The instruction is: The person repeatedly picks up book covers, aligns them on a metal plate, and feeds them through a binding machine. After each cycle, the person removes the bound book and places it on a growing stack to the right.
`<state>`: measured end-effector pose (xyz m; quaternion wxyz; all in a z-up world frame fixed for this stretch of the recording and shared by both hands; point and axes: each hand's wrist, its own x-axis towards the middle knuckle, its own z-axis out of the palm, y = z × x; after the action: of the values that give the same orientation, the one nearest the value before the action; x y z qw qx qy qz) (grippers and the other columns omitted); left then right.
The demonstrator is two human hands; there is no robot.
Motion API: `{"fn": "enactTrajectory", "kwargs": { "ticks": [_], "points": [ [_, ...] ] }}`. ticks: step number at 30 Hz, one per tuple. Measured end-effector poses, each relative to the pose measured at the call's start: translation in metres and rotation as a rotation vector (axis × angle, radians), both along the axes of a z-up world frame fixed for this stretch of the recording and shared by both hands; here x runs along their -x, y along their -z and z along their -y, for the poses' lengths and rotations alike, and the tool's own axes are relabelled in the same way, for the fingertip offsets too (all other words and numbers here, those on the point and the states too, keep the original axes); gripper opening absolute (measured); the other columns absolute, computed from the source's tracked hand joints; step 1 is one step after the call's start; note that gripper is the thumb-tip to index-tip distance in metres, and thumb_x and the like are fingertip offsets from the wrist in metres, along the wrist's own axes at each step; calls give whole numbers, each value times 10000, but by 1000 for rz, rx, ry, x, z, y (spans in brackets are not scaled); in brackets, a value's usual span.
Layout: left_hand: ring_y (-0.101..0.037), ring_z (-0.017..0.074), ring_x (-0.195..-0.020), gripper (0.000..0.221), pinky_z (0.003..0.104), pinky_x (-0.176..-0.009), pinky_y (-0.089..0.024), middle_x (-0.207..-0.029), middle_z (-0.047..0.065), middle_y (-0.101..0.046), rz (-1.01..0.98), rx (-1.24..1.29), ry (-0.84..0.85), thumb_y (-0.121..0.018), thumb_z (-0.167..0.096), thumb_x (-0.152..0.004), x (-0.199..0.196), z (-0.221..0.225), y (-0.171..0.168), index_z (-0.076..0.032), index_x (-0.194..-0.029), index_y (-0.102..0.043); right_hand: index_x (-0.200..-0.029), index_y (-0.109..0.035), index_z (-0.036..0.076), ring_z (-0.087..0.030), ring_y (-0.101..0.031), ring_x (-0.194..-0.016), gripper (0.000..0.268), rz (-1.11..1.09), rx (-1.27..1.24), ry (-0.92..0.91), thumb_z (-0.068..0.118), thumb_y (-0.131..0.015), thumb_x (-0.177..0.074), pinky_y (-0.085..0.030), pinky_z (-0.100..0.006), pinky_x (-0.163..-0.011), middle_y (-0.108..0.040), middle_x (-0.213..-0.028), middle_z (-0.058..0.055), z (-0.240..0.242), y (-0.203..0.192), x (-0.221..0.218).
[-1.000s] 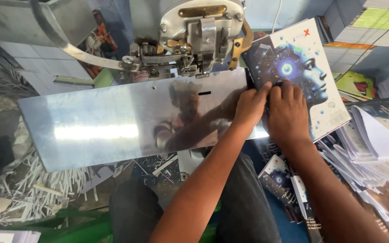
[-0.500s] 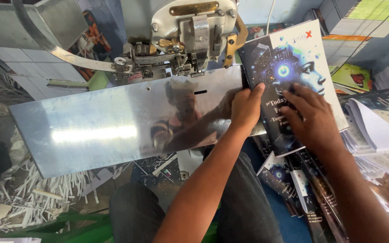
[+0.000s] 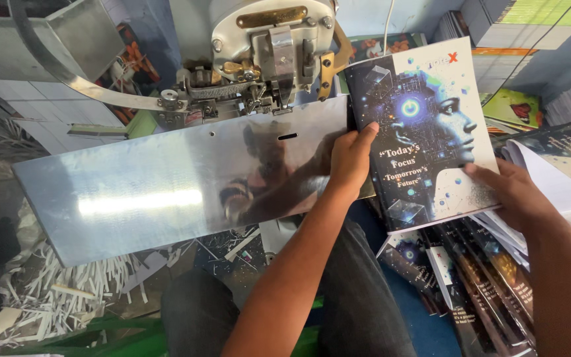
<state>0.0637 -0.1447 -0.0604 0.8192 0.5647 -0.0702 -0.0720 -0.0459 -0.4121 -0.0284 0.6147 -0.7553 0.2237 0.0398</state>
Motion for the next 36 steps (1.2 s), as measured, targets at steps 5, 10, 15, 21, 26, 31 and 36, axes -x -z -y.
{"fn": "enactTrajectory", "kwargs": {
  "ticks": [5, 10, 15, 21, 26, 31, 36],
  "points": [
    [-396, 67, -578, 427, 287, -511, -324, -642, -57, -438, -7, -8, 4, -661, -395, -979, 1, -2, -5, -68, -716, -581, -1457, -494, 77, -233, -699, -1017, 702, -48, -208, -151, 305, -692, -823, -568, -452, -833, -690, -1207, -125, 19, 19, 22],
    [-377, 63, -562, 445, 290, -499, -310, -629, -62, -429, -4, -56, 21, -657, -414, -972, 4, -1, -13, -79, -691, -575, -1441, -527, 15, -215, -707, -913, 606, 53, -255, -133, 232, -673, -895, -594, -338, -734, -703, -1137, -139, 18, 35, 35],
    [-389, 50, -577, 442, 274, -527, -331, -631, -61, -443, 31, -150, -10, -645, -455, -969, 8, -5, -19, -70, -759, -698, -1392, -518, -53, -214, -718, -842, 494, 206, -369, -144, 158, -632, -960, -597, -312, -686, -710, -1075, -173, 16, 46, 40],
    [-659, 180, -618, 541, 304, -580, -514, -753, 112, -709, -100, 69, 84, -529, -454, -1018, -3, -1, -13, 52, -924, -695, -1383, -517, -55, -193, -704, -869, 417, 435, -427, -62, 98, -605, -1005, -595, -272, -671, -700, -1152, -171, 8, 37, 49],
    [-764, 321, -794, 405, 362, -750, -614, -933, 237, -752, -102, 68, 176, -461, -273, -995, -8, -4, -3, 84, -1089, -627, -1425, -487, -44, -229, -702, -925, 410, 488, -395, 154, 59, -572, -1037, -613, -299, -705, -676, -1156, -181, 19, 22, 46],
    [-759, 343, -809, 359, 377, -772, -609, -963, 273, -737, -106, 18, 171, -455, -209, -967, -3, -7, -12, 87, -1080, -624, -1425, -472, -13, -238, -704, -979, 366, 583, -451, 229, 49, -560, -1075, -628, -302, -734, -647, -1246, -160, 50, 21, 40],
    [-759, 308, -860, 354, 393, -756, -606, -995, 212, -750, -180, -58, 184, -468, -239, -929, 9, -14, -34, 28, -1105, -619, -1414, -470, 39, -244, -727, -1004, 344, 604, -465, 365, 63, -555, -1081, -637, -284, -729, -640, -1292, -158, 90, 21, 39]
  ]
}}
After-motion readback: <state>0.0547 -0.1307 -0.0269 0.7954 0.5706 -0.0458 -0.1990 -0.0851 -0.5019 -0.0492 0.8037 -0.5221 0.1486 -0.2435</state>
